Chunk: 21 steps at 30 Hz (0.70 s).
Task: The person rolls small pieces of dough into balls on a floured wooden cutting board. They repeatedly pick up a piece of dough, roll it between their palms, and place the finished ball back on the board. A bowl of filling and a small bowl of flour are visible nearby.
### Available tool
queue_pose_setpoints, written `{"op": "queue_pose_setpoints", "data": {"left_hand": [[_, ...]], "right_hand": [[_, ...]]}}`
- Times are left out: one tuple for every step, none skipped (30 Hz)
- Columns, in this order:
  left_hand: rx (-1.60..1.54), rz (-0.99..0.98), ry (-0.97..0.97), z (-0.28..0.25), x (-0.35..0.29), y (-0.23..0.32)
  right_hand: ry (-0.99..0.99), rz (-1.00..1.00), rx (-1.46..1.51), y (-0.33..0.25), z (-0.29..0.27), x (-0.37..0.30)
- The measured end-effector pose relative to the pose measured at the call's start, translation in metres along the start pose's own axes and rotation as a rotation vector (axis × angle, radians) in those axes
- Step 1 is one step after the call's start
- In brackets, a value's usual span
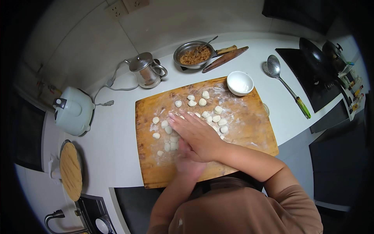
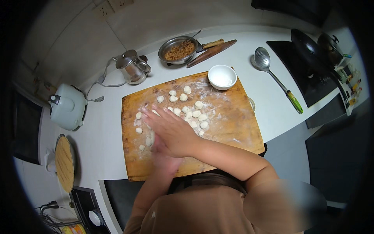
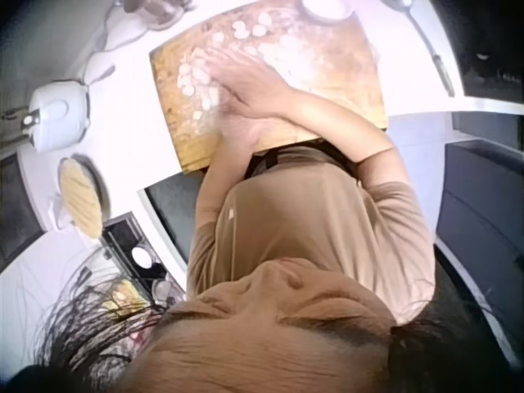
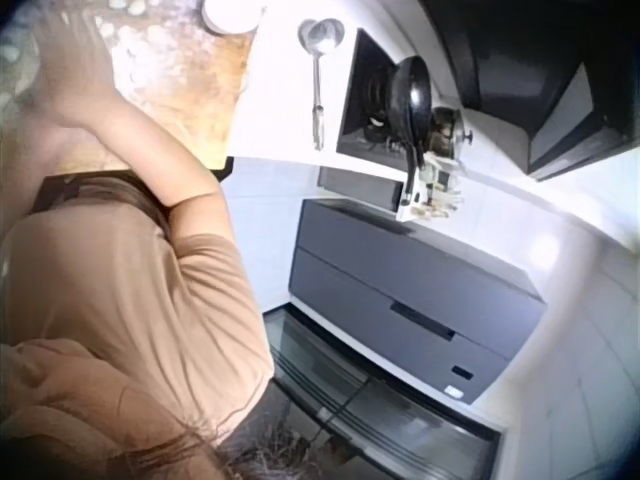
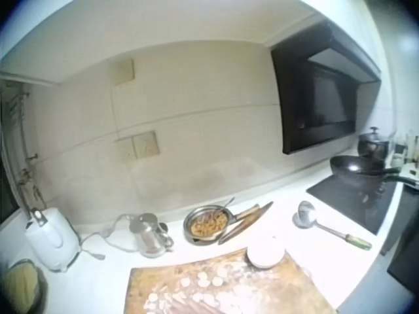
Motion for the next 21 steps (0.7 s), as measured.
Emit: {"op": "queue_pose_setpoints", "data": {"left_hand": [[0.039,-0.008,-0.007,0.005,0.002,0.011],[0.039,-0.023,-0.077,-0.002,0.005,0.019],[0.039,-0.04,-0.147,-0.004,0.008,0.018],[0.032,-0.069,-0.148,-0.008,0.007,0.011],[0.024,-0.1,-0.15,-0.009,0.007,0.0],[0.016,-0.132,-0.152,-0.008,0.005,-0.01],[0.014,-0.146,-0.095,-0.013,-0.004,-0.011],[0.0,-0.179,-0.065,-0.013,-0.01,-0.018],[-0.013,-0.21,-0.033,-0.013,-0.015,-0.024],[-0.386,-0.008,-0.054,-0.008,-0.01,-0.018],[-0.313,-0.092,-0.013,-0.012,-0.014,-0.021],[-0.239,-0.174,0.036,-0.021,-0.021,-0.017],[-0.208,-0.184,0.015,-0.029,-0.023,-0.007],[-0.181,-0.194,-0.006,-0.038,-0.024,0.002],[-0.149,-0.196,-0.019,-0.049,-0.027,0.013],[-0.053,-0.153,0.005,-0.055,-0.023,0.025],[0.023,-0.12,0.028,-0.06,-0.021,0.037],[0.102,-0.091,0.055,-0.066,-0.019,0.048],[0.16,-0.071,0.081,-0.072,-0.017,0.059],[0.248,-0.047,0.096,-0.078,-0.014,0.068],[0.337,-0.027,0.114,-0.083,-0.012,0.076]], "right_hand": [[-0.09,0.001,0.159,0.001,0.011,-0.008],[-0.181,0.005,0.315,-0.007,0.024,-0.023],[-0.27,0.009,0.47,-0.014,0.032,-0.034],[-0.245,-0.084,0.496,-0.029,0.03,-0.037],[-0.219,-0.176,0.521,-0.045,0.028,-0.038],[-0.192,-0.267,0.544,-0.058,0.023,-0.037],[-0.196,-0.207,0.501,-0.06,0.028,-0.028],[-0.184,-0.133,0.431,-0.05,0.026,-0.01],[-0.174,-0.06,0.361,-0.037,0.022,0.007],[-0.114,0.008,0.262,-0.013,0.008,0.016],[-0.063,0.055,0.18,0.007,-0.008,0.02],[-0.01,0.145,0.1,0.028,-0.02,0.021],[0.044,0.23,0.02,0.047,-0.036,0.018],[0.13,0.288,0.053,0.067,-0.052,0.01],[0.213,0.342,0.097,0.087,-0.064,0.001],[0.217,0.394,0.151,0.11,-0.068,-0.009],[0.221,0.442,0.206,0.129,-0.069,-0.017],[0.184,0.461,0.209,0.137,-0.066,-0.023],[0.147,0.477,0.212,0.142,-0.063,-0.027],[0.111,0.494,0.215,0.144,-0.059,-0.03],[0.075,0.454,0.197,0.141,-0.055,-0.03]]}}
Point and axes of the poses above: each hand's wrist, its own x-axis towards the middle knuckle, its own z-axis out of the palm, y = z × x, the point moved 8 cm from there along x, towards the middle knuckle, and after that the axes turned 10 degrees about z, right-handed, at the moved point
